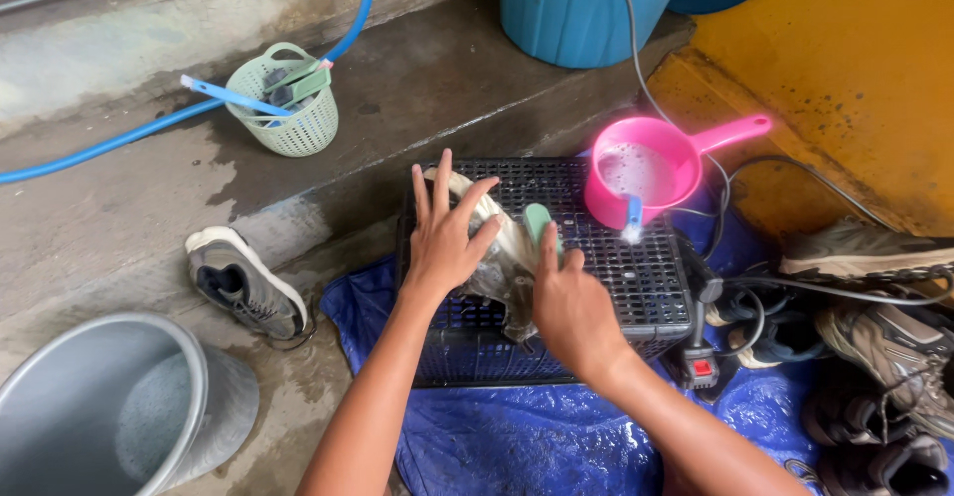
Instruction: The person scrubs a gray sneaker with a green brush, focusing on the upper and sole areas. The shoe is placed on a black plastic crate, and the person repeatedly scrubs different sections of the shoe.
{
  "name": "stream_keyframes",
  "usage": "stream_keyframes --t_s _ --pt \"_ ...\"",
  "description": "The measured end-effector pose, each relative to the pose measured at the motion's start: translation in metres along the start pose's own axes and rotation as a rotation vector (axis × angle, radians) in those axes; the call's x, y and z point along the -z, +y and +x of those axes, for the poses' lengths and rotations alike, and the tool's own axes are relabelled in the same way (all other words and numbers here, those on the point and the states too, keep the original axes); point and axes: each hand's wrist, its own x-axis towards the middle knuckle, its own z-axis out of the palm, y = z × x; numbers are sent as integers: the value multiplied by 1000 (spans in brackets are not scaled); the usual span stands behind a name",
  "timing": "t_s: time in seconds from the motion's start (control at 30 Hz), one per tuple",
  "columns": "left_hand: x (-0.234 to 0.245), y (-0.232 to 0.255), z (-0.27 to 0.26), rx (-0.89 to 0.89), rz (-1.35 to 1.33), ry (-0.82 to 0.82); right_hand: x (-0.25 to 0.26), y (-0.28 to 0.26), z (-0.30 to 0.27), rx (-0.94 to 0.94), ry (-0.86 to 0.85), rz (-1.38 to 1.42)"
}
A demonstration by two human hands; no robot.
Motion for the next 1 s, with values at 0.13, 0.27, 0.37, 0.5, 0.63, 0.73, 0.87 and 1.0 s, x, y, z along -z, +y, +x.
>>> stream_keyframes --t_s 0.13,0.27,0.37,0.5,0.63,0.73,0.87,1.0 --pt "-11 -3 12 51 58 -40 -8 -5 -17 -5 10 -51" --pt "-15 -2 18 60 70 -43 -26 -8 6 -3 49 -12" --pt "-18 5 20 101 88 -92 -44 -12 50 -25 131 -92" --pt "-28 5 27 174 79 -50 13 -45 41 -19 97 -75" --pt "-24 10 27 144 82 -47 -25 -10 6 -16 68 -115" --pt "-17 15 17 120 83 -73 -41 -3 36 -1 117 -85" --pt "-15 12 11 109 66 -100 -57 -12 75 -26 155 -101" --pt "-18 6 11 126 76 -94 -36 -26 14 -2 182 -174"
